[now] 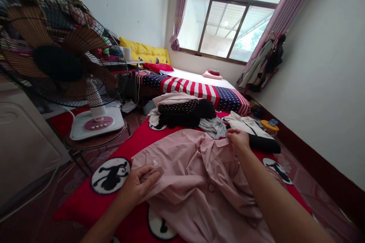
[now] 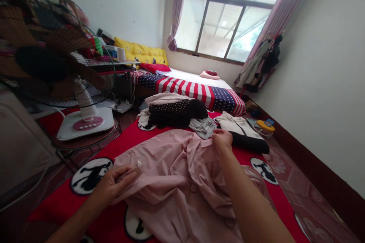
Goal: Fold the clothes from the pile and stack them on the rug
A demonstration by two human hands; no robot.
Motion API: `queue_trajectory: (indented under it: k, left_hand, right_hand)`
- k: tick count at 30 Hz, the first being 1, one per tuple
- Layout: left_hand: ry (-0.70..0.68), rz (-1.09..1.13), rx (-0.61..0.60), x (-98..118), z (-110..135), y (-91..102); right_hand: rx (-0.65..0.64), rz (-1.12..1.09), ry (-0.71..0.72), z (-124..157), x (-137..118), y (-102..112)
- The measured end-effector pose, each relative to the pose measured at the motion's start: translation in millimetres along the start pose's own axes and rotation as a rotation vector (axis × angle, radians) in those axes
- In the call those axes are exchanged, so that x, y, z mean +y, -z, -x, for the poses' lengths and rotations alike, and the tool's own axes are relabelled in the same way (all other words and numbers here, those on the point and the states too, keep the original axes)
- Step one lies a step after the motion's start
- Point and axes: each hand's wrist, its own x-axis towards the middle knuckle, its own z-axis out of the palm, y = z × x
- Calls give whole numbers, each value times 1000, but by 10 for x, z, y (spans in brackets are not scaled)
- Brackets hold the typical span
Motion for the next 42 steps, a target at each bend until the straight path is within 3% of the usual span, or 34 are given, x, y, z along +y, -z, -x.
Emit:
queue_trajectory:
  k: [2,4,5,7,9,10,12,15,17,20,25,27,30,31,34,36,38,40,42]
  left_hand:
    - [13,30,31,15,54,-29]
    - [14,50,68,22,106,-55]
    - [-2,45,83,21,127,-62]
    - [-52,2,91,9,159,-59]
    - [-94,-63,72,-18,174,-38]
    - [-101,-92,51,-37,178,-25]
    - [-85,-135,-11,-81,183,-8]
    - [-56,-183,-94,-133,183,-15]
    - [-49,-220,-111,-129,178,-39]
    - [-55,-260,-85,-58,150,-85]
    - [-145,-313,12,35,23,-215]
    - [-199,-389,-52,12,-27,-306]
    - [-231,-479,-158,-50,-43,-445]
    - [-227,-486,-185,-65,-29,-477]
    - [-224,-438,-246,-59,58,-507]
    - [-226,-392,-281,-8,127,-478]
    - [-228,-382,-264,73,182,-435]
    - [-262,-432,-191,168,204,-411]
    - [-364,-563,-156,256,187,-426]
  right_hand:
    - [-28,-40,120,200,-261,-145]
    - [-201,-94,339,601,-475,-318]
    - [-368,-102,439,848,-544,-396]
    - [-921,-61,755,1345,-589,-498]
    - [-1095,38,861,1719,-521,-499]
    - [-1087,84,867,1831,-459,-461]
    - [-924,150,843,1894,-305,-326]
    - [-627,303,812,1723,-57,-43]
    - [-503,460,759,1586,96,168]
    - [-548,596,646,1557,261,480]
    - [-871,585,589,1787,245,815]
    - [-809,545,606,1739,207,858]
    - [-486,598,589,1475,231,860]
    - [-433,646,538,1379,256,850]
    - [-460,737,402,1246,289,792]
    - [-478,679,526,1355,226,729]
    - [-459,580,778,1611,103,662]
    - [-512,500,1030,1939,-26,607]
    - [-605,455,1185,2244,-101,567]
